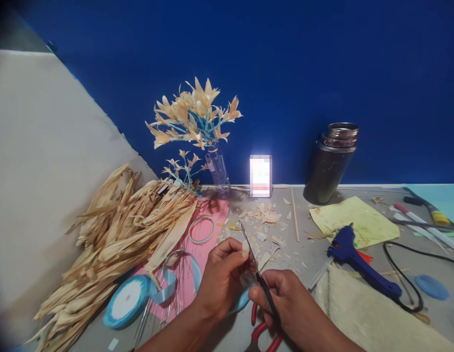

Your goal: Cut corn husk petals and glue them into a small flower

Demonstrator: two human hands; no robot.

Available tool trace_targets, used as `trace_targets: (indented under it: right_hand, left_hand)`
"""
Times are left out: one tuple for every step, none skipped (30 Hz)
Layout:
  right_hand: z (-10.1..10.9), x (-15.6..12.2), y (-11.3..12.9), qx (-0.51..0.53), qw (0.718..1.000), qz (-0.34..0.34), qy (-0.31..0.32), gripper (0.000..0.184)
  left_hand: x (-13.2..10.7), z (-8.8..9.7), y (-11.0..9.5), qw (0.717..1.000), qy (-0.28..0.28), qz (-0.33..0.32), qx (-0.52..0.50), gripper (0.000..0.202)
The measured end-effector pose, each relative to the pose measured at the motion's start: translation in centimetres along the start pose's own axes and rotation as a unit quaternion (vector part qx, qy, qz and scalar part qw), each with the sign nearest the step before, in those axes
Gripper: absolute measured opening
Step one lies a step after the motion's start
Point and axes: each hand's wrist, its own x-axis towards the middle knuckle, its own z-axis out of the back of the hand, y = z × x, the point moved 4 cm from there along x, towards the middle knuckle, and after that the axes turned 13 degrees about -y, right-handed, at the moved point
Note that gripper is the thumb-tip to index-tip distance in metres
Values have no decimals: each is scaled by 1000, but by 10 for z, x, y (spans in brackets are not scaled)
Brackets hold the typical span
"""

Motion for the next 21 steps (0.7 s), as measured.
trace_targets:
  right_hand:
    - [0,0,-1,2,1000,0,1,53]
    - [0,1,-2,8,1000,-1,2,52]
    - [0,2,-3,24,1000,-2,1,51]
    - [1,3,-3,46,999,-5,-6,49]
    - [2,4,-3,73,997,-8,-22,48]
    - [5,5,-2,101,994,-9,-47,46]
    - [9,6,-1,127,989,-8,-76,43]
    - [13,7,0,150,983,-6,-105,41]
    - [18,7,1,169,977,-2,-130,39]
    - [22,8,1,183,972,4,-149,39]
    - [25,9,2,195,967,8,-161,40]
    - [28,10,1,204,965,12,-165,40]
    - [30,11,1,211,963,14,-165,40]
    - [31,12,0,218,962,16,-162,38]
    - [32,12,-1,227,961,17,-156,37]
    - [32,13,-2,243,958,15,-150,36]
    - [31,13,-2,265,953,10,-146,35]
    - [31,13,-3,291,945,4,-146,35]
    - [30,13,-3,317,937,-2,-147,34]
    - [30,13,-3,339,929,-8,-151,34]
    - [30,14,-2,355,922,-13,-155,33]
  left_hand:
    - [0,0,0,1000,1,1,-4,17]
    - [0,-1,0,1000,3,3,-6,18]
    - [0,-1,0,1000,5,5,-7,18]
    - [1,-1,0,1000,6,8,-2,18]
    - [1,-1,1,1000,6,11,7,18]
    - [1,-1,1,1000,7,12,23,17]
    - [2,0,2,999,9,14,42,17]
    - [2,0,4,998,15,17,62,16]
    - [1,-1,6,996,25,21,81,15]
    - [0,-1,7,994,36,27,99,14]
    - [0,-1,9,992,47,31,115,14]
    - [-2,-2,11,990,57,34,128,13]
    - [-3,-2,12,988,65,35,138,13]
    - [-3,-2,13,986,72,35,147,13]
    - [-4,-3,13,985,79,39,149,14]
    - [-4,-3,13,985,87,48,142,15]
    - [-4,-3,14,986,92,61,127,16]
    - [-3,-3,14,987,95,76,105,18]
    - [-2,-3,13,989,92,86,80,21]
    - [0,-2,13,990,85,92,59,25]
    - [1,-2,12,992,76,93,43,28]
